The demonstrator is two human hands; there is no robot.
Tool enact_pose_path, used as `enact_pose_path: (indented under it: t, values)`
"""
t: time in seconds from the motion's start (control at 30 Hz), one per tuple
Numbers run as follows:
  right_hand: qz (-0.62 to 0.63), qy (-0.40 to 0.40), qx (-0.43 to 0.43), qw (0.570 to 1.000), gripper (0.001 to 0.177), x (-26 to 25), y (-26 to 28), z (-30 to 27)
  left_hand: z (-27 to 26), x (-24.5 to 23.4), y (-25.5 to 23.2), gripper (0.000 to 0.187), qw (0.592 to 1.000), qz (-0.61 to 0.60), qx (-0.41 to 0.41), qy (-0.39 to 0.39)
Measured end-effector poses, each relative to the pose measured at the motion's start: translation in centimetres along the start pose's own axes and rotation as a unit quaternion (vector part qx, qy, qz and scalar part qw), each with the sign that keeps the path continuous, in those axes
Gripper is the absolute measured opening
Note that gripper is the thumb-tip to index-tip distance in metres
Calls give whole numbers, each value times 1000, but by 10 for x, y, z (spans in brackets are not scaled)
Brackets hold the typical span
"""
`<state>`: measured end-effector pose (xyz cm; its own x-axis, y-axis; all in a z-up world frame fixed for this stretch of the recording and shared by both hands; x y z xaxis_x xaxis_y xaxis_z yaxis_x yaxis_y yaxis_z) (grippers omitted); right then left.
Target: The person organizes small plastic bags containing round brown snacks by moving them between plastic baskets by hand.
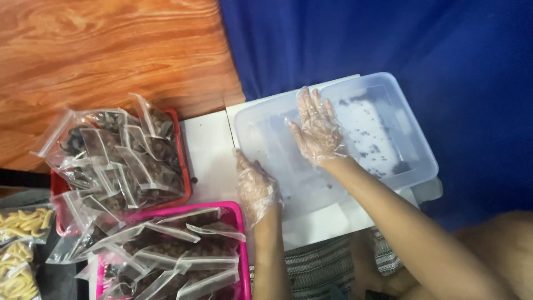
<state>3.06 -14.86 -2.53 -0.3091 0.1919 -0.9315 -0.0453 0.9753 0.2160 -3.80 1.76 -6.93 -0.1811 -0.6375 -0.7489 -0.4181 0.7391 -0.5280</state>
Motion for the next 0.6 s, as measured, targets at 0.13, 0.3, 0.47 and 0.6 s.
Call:
enact_pose_path:
  t: [0.13,0.3,0.47,0.6]
  values:
    - [17,2,2,1000,72,1,2,1,-7,-10,-4,64,1000,2,-13,4]
    - [103,-45,-65,992,65,18,-22,14,23,23,28,44,991,-134,-12,-20]
    - [294,-101,-56,949,61,-2,-36,-3,21,1,12,35,998,-44,-27,-28]
    - [482,-152,-133,853,53,0,-48,-15,-8,-24,-11,36,999,-30,-10,-3]
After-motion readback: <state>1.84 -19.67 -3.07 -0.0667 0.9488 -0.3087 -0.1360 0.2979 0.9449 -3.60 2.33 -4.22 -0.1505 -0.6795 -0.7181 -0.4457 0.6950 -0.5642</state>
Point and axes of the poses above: each hand's wrist, its own z-axis towards the middle knuckle, its own x-axis out of the palm, y = z × x, the point moved 2 cm from there along z, towards the middle knuckle, and after that the axes turned 15 degrees about y, right-handed, at the moved point
